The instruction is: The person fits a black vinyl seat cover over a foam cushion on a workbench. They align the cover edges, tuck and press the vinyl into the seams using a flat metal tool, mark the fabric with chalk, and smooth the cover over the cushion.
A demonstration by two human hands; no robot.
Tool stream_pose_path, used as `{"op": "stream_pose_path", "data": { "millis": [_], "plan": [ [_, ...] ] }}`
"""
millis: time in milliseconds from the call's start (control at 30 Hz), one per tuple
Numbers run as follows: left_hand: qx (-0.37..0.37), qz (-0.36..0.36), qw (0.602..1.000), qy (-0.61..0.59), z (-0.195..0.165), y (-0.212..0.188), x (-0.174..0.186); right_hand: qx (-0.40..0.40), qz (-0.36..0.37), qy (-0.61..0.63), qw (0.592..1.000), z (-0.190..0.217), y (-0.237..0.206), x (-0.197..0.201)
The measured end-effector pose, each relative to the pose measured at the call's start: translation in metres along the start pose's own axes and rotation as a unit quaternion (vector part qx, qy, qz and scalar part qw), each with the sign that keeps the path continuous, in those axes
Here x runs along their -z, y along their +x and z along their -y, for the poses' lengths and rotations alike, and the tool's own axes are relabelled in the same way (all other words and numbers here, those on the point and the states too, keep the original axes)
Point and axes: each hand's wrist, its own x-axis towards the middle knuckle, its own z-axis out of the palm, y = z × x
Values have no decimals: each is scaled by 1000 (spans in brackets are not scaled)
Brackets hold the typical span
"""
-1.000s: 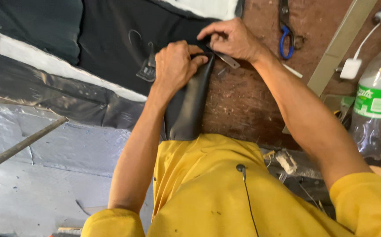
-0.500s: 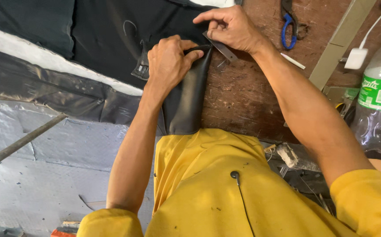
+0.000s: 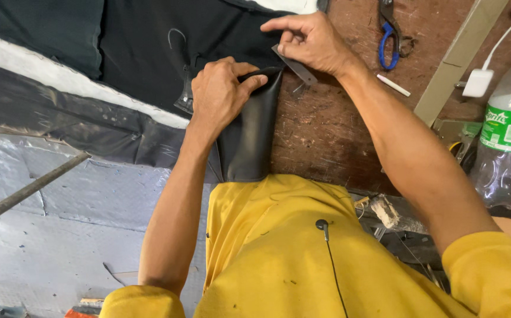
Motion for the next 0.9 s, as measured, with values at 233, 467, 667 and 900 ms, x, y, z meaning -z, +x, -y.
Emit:
{"op": "stream_pose_path", "data": {
  "millis": [233,467,667,900],
  "plan": [
    [-4,-12,1000,3,1,2,0,-8,46,23,999,3,0,-1],
    [8,-7,1000,0,2,1,-1,-19,50,27,998,2,-1,-2],
    [-13,-21,1000,4,2,0,-1,-18,34,13,999,3,0,-7],
    [26,-10,1000,13,4,-14,3,-6,-12,34,999,-2,1,-5]
  ]
}}
